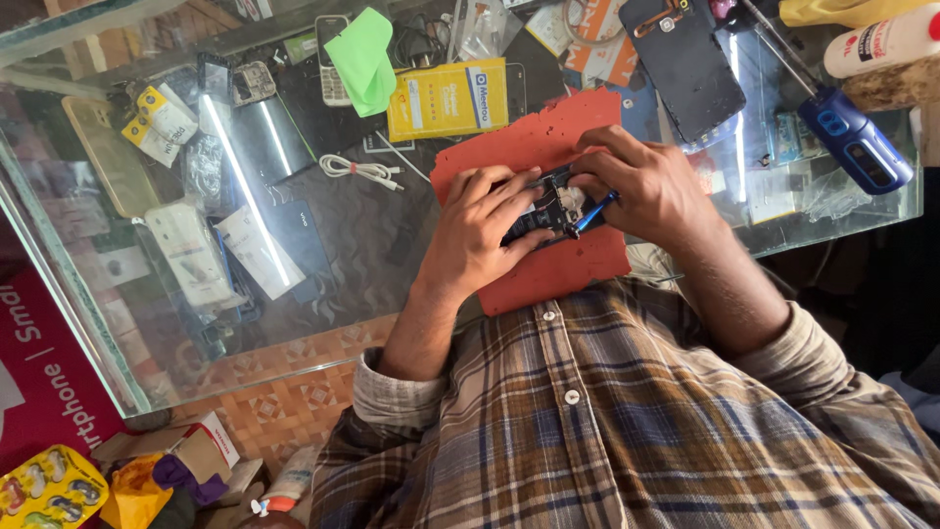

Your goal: The person disassembles a smartphone at a glass counter, using a screwdriver and a cordless electric screwdriver to remove screws from the phone's back housing, then uses a metal pry tool to pry at the phone's edge and internal components while holding the phone over a red mat.

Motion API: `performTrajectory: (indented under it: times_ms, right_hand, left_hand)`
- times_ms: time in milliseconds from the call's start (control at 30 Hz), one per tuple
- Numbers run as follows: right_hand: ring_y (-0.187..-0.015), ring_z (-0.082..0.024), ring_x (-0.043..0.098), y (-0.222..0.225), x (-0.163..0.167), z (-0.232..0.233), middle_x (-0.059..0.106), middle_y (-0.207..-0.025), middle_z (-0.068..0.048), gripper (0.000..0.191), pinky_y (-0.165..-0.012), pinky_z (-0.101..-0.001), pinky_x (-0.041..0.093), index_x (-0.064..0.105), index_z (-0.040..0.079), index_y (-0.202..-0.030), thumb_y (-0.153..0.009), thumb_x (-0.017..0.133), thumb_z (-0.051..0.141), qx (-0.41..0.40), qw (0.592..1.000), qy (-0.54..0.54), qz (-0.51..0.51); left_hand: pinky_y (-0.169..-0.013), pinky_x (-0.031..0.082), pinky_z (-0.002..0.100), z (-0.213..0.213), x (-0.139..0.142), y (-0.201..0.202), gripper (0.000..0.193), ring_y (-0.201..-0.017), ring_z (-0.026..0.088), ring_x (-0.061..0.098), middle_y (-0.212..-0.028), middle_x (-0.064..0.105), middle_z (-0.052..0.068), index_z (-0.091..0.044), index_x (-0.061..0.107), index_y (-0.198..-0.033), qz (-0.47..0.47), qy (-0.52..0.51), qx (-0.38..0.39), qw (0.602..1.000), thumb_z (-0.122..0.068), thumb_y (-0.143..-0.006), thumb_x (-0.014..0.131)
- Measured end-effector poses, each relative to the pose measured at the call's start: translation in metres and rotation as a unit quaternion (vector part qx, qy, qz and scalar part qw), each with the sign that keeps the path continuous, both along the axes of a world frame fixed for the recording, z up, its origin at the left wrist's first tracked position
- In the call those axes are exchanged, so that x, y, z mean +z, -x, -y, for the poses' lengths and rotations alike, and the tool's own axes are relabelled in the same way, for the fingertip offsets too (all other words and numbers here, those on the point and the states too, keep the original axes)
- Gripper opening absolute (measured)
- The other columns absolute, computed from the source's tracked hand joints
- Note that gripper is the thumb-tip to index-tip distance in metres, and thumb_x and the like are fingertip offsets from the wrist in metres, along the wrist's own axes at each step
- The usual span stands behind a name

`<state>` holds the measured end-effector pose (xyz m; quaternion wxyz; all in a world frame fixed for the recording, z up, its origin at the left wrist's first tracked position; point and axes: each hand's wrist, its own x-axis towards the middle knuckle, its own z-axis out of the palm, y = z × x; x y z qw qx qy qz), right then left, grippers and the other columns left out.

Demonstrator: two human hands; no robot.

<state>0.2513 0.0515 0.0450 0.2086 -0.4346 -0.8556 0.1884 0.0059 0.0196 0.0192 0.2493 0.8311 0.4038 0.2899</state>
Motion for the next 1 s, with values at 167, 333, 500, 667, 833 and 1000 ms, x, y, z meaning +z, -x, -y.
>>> performTrajectory:
  times_ms: [167,333,500,667,833,1000]
  right_hand:
    - [-0.083,-0.027,0.071,0.006,-0.008,0.005,0.066,-0.111,-0.004,0.014,-0.066,-0.0391,0.056,0.067,0.004,-0.103,-0.095,0.078,0.008,-0.033,0.999,-0.016,-0.011]
    - [-0.092,-0.032,0.064,-0.008,-0.019,0.002,0.062,-0.112,-0.017,0.026,-0.074,-0.0404,0.053,0.055,0.000,-0.104,-0.085,0.073,0.003,-0.053,0.992,-0.029,-0.108]
    - [-0.089,-0.013,0.049,-0.031,-0.036,0.008,0.058,-0.107,-0.009,0.009,-0.085,-0.0295,0.045,0.054,-0.002,-0.123,-0.115,0.050,-0.002,-0.168,0.846,0.273,-0.426]
    - [-0.114,-0.021,0.063,-0.027,-0.045,0.023,0.061,-0.120,-0.018,0.017,-0.108,-0.0374,0.053,0.042,0.002,-0.124,-0.110,0.046,-0.008,-0.129,0.857,0.189,-0.462]
    - [-0.108,-0.026,0.073,-0.014,-0.037,0.034,0.062,-0.127,-0.025,0.066,-0.097,-0.0331,0.063,0.008,0.011,-0.150,-0.112,0.056,-0.016,-0.140,0.900,0.128,-0.392]
    - [-0.100,-0.027,0.074,-0.004,-0.045,0.035,0.060,-0.124,-0.026,0.073,-0.085,-0.0311,0.065,0.009,0.014,-0.147,-0.107,0.062,-0.018,-0.105,0.940,0.018,-0.325]
  left_hand:
    - [-0.105,0.045,0.045,-0.001,-0.002,0.000,0.052,-0.121,0.027,0.058,-0.137,0.066,0.007,-0.002,0.068,-0.123,0.011,0.002,0.001,1.000,-0.031,-0.084,0.086]
    - [-0.102,0.047,0.045,-0.001,-0.002,-0.003,0.050,-0.119,0.027,0.059,-0.133,0.068,0.007,0.000,0.068,-0.124,0.035,0.004,0.020,0.999,-0.025,-0.084,0.085]
    - [-0.096,0.051,0.040,-0.005,0.000,-0.010,0.026,-0.108,0.023,0.065,-0.118,0.074,0.003,-0.003,0.072,-0.120,0.047,0.002,0.075,0.996,-0.007,-0.095,0.077]
    - [-0.088,0.054,0.040,-0.019,0.003,-0.015,0.020,-0.099,0.026,0.066,-0.101,0.071,0.006,-0.003,0.072,-0.110,0.015,0.003,0.072,0.997,-0.004,-0.090,0.074]
    - [-0.079,0.054,0.041,-0.031,0.005,-0.023,0.010,-0.092,0.027,0.065,-0.091,0.065,0.007,-0.004,0.072,-0.099,-0.017,0.014,0.045,0.999,-0.007,-0.090,0.073]
    - [-0.076,0.054,0.042,-0.036,0.003,-0.026,0.006,-0.090,0.027,0.066,-0.089,0.062,0.007,-0.006,0.070,-0.095,-0.011,0.018,0.045,0.999,-0.010,-0.092,0.073]
